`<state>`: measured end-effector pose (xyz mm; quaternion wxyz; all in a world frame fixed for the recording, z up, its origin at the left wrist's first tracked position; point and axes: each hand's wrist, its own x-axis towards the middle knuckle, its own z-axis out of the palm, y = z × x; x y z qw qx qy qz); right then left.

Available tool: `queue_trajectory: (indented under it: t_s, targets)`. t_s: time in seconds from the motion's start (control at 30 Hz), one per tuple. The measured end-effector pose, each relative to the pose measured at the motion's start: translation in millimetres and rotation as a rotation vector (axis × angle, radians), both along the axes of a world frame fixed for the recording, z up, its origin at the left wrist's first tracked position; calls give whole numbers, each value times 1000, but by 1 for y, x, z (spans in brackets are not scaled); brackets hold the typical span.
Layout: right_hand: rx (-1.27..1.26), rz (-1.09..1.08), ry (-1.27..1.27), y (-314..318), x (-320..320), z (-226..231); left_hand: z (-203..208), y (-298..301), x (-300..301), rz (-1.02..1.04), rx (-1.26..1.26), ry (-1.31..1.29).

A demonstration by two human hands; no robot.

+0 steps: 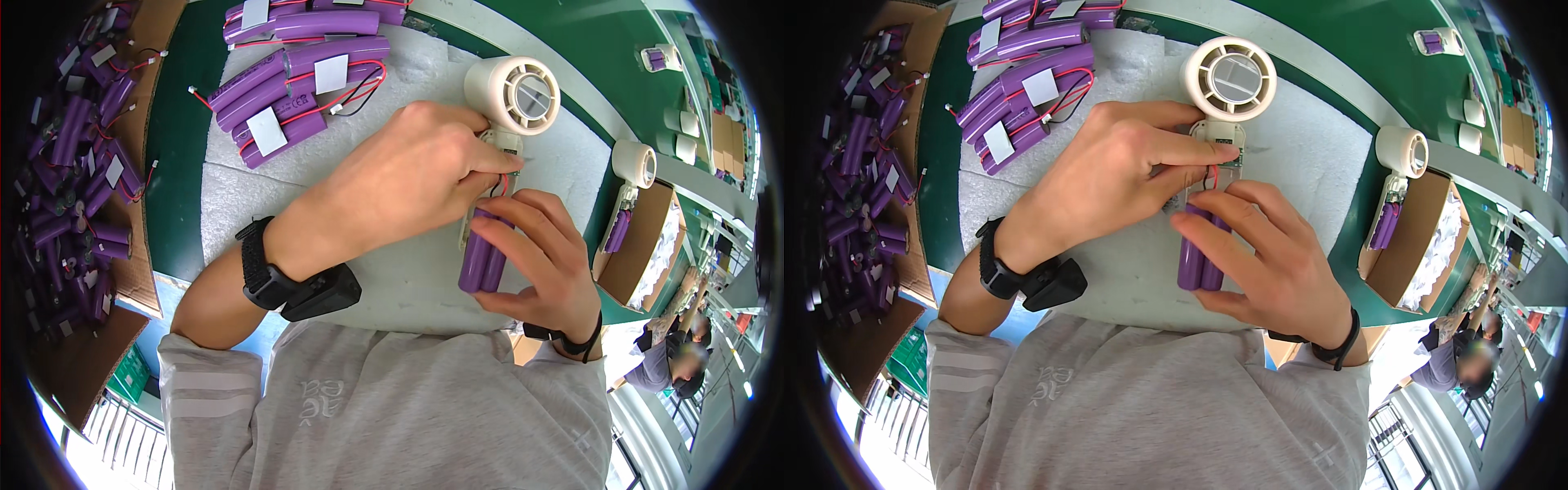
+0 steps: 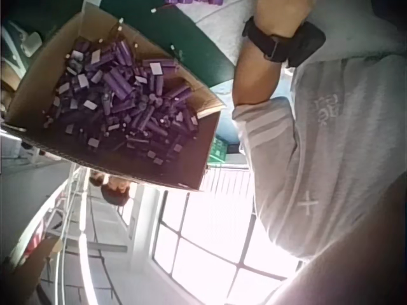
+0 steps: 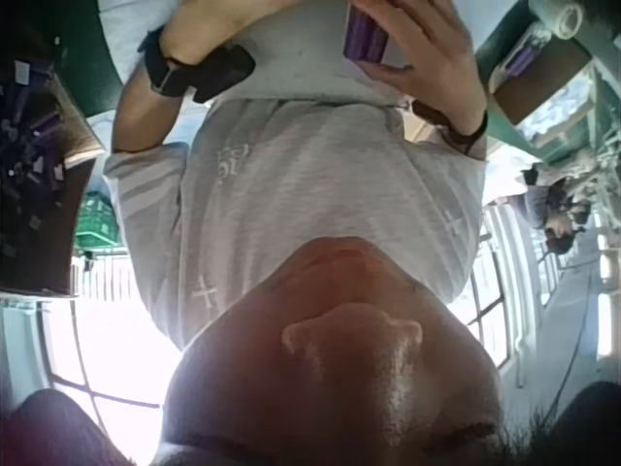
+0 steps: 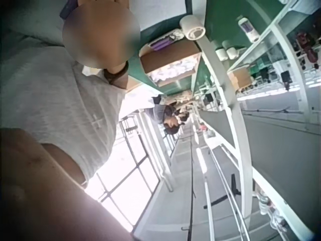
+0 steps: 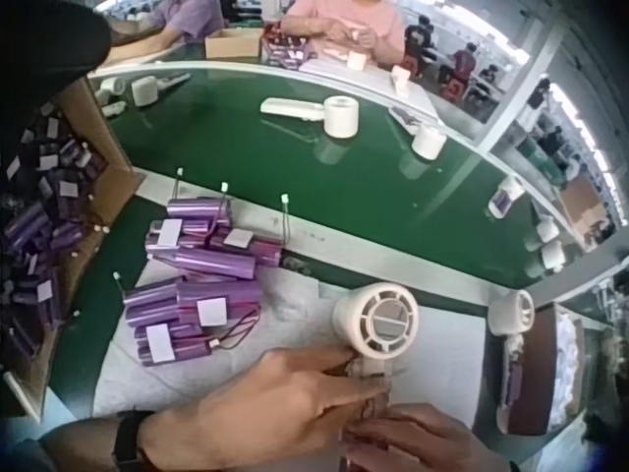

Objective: Assembling electronic handheld fans by connecting components like batteries and circuit boards into plastic housings.

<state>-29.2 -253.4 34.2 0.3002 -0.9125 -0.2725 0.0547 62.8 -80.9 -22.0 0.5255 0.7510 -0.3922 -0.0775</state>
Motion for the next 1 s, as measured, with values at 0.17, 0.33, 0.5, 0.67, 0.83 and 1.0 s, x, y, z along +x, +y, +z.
queue_trajectory:
  t_s: [0.17, 0.33, 0.5, 0.67, 0.83, 1.0]
  targets:
    - [-92, -69, -27, 1, -2, -7, 0, 0, 3, -14, -14, 1]
    - [-89, -99, -24, 1, -5, -10, -2, -1, 2, -5, -17, -4]
    - [91, -283, -35, 1, -18, -21, -4, -2, 3, 6, -62, -3]
    - [33, -242, -131, 0, -20, -25, -2, -1, 3, 14, -56, -3]
    - [46, -267, -133, 3, -21, -25, 0, -1, 2, 4, -34, 12]
    - [96, -285, -148, 2, -21, -31, 2, 1, 2, -7, -7, 52]
